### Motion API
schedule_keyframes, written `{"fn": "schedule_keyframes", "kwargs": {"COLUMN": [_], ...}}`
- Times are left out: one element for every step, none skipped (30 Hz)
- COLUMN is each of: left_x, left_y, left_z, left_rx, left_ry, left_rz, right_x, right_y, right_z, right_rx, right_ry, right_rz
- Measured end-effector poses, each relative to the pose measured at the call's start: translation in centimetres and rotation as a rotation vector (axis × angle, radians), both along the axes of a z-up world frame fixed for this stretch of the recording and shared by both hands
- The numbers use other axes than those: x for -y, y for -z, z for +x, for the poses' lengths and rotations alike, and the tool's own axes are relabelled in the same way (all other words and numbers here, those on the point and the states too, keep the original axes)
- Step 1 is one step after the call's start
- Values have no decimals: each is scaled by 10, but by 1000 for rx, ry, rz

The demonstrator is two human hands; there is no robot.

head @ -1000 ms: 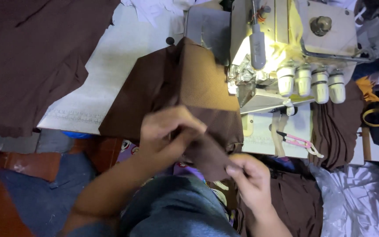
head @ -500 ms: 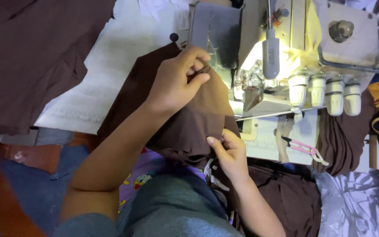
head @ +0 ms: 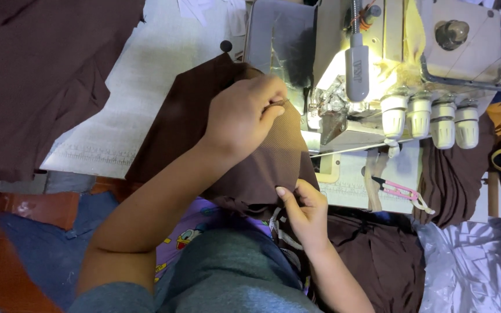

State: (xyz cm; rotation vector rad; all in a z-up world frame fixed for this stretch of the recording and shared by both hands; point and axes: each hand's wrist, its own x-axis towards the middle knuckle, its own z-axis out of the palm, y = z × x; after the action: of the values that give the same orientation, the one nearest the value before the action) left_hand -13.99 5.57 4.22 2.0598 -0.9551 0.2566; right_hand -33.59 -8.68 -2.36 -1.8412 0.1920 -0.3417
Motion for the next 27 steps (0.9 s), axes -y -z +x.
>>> {"fn": "schedule_keyframes", "kwargs": {"left_x": [6,13,19,17,14,12,8,4,0,-3,-6,-9,-7,-4,-1,1,4,6,7,7,7,8,8,8,6,5,5], "left_y": [10,21,32,25,19,13,14,14,13,11,8,7,6,5,4,4,3,3,2,0,-1,-2,-3,-4,-2,-1,0], "left_z": [1,3,4,-7,-19,-31,-40,-48,-55,-59,-63,-68,-67,-68,-68,-67,-66,-64,-63,-60,-57,-56,-55,-53,-53,-53,-53], "left_rx": [1,253,505,504,551,594,591,516,441,445,364,278,277,306,335,332,327,324,322,345,368,367,361,355,355,349,343], "left_ry": [-2,-55,-108,-107,-139,-173,-173,-112,-51,-49,-10,26,27,62,97,98,108,123,129,142,156,157,162,165,163,174,184], "left_rz": [1,-2,-6,-6,30,66,66,94,122,123,200,276,278,246,213,213,199,187,188,210,232,234,222,212,213,213,213], "right_x": [-2,-5,-7,-1,6,13,11,9,8,12,17,21,19,18,17,18,19,18,20,22,23,24,24,25,24,24,23], "right_y": [-5,-10,-15,-12,-8,-4,-14,-23,-33,-24,-15,-7,-16,-25,-34,-36,-37,-38,-35,-31,-27,-26,-24,-22,-21,-20,-19], "right_z": [1,2,4,4,5,5,5,8,11,0,-11,-22,-25,-30,-34,-34,-34,-35,-34,-33,-32,-30,-29,-27,-27,-27,-28], "right_rx": [1,49,96,95,189,281,278,127,-22,-19,-122,-227,-228,-213,-197,-201,-182,-162,-164,-163,-161,-162,-165,-166,-166,-156,-146], "right_ry": [-2,58,119,120,200,278,277,188,97,100,83,63,63,31,-1,0,7,18,23,43,63,63,73,80,78,82,86], "right_rz": [1,-101,-202,-202,-379,-557,-557,-388,-218,-216,-201,-186,-184,-128,-72,-73,-52,-29,-27,-29,-31,-29,-15,-1,0,-16,-32]}}
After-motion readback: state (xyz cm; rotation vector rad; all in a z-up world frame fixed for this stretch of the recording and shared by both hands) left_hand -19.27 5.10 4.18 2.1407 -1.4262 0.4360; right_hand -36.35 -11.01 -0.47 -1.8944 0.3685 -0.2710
